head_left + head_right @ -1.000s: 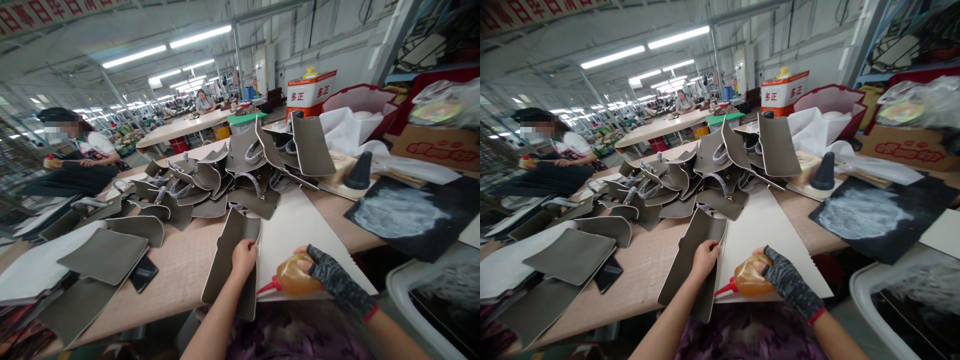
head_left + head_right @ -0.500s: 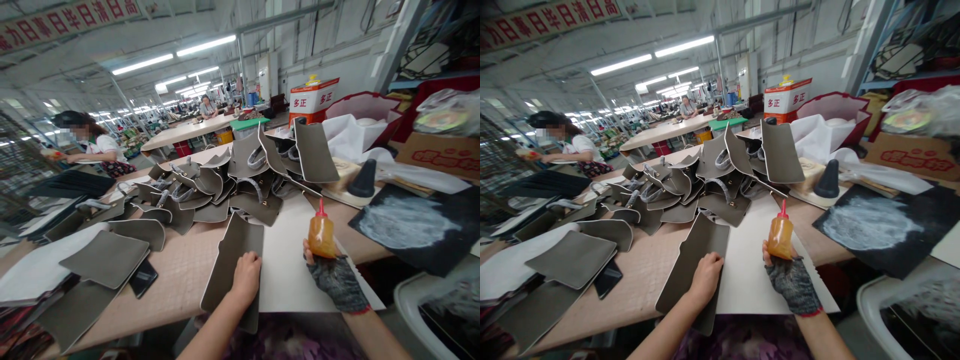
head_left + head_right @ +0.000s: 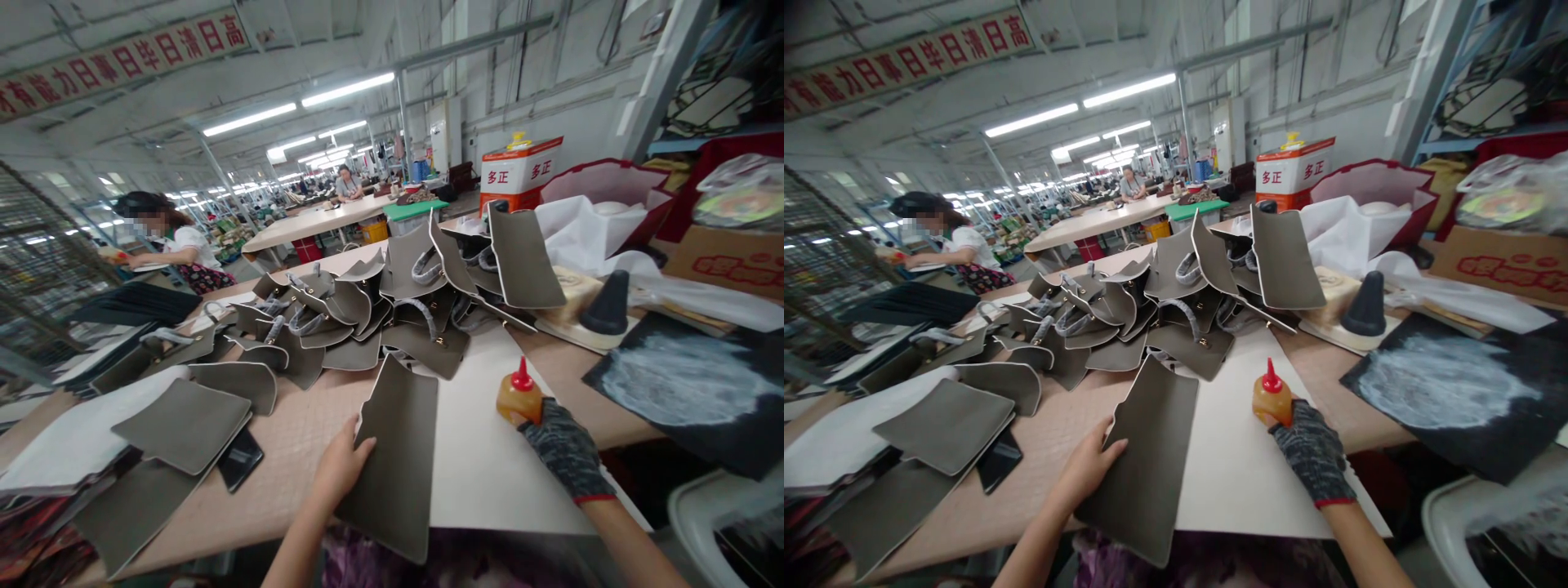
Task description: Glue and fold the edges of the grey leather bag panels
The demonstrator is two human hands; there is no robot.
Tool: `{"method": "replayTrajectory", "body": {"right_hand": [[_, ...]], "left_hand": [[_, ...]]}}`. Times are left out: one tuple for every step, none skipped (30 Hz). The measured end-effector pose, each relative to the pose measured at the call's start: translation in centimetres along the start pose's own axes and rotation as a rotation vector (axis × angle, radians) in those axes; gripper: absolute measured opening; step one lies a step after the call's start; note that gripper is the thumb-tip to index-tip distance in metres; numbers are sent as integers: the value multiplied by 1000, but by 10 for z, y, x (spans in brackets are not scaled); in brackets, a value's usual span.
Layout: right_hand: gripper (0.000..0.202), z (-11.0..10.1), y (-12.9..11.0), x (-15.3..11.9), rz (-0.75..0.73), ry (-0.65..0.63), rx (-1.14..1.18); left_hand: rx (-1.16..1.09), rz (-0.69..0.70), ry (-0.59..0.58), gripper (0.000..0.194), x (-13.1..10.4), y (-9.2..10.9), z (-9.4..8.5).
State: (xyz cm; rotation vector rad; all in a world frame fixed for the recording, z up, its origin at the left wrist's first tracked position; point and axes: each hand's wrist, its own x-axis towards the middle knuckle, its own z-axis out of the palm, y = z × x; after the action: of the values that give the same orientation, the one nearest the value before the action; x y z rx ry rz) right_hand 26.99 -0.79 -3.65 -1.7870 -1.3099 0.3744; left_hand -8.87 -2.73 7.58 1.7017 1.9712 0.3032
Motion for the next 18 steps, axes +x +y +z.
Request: {"method": "replayTrajectory", "body": {"right_hand": [[47,-2,-3,-7,-26,17,-39],[51,-5,-7,-16,-59,62,-74],[54,-6,-13,-26,-100,127,-101],[55,-6,-21,-37,-139,200,-105],[53,-4,-30,-49,-142,257,-87],[50,1,-41,-60,-134,268,-31],[46,8,-53,-70,-106,185,77],[43,18,-65,-77,-67,48,198],[42,29,-78,-82,22,-83,291],[44,40,-91,-85,106,-188,385],[46,50,-103,-85,165,-261,493],[49,59,-115,-84,226,-346,587],[51,65,-127,-82,265,-427,671],[50,69,-138,-79,275,-498,734],[47,71,-149,-77,257,-547,764],[43,70,-159,-75,213,-560,764],[40,69,-168,-75,148,-535,742],[38,67,-177,-75,80,-480,706]], "left_hand": [[-72,42,-34,41,1,-4,2],[-128,97,-34,34,0,-8,6],[-172,145,-9,29,-2,-10,9],[-207,176,21,27,-4,-11,12],[-233,193,53,27,-8,-12,14],[-253,203,81,28,-13,-12,16],[-271,213,106,29,-18,-12,16],[-288,226,127,30,-24,-11,15],[-302,235,148,32,-29,-11,14],[-313,238,167,34,-34,-10,11],[-321,232,194,35,-38,-11,9],[-322,223,219,36,-43,-12,6],[-316,213,247,36,-47,-14,4],[-300,203,276,37,-50,-17,2],[-271,194,308,38,-53,-21,1],[-231,186,337,39,-56,-26,0],[-181,182,364,40,-59,-31,1],[-126,184,397,41,-61,-37,2]]}}
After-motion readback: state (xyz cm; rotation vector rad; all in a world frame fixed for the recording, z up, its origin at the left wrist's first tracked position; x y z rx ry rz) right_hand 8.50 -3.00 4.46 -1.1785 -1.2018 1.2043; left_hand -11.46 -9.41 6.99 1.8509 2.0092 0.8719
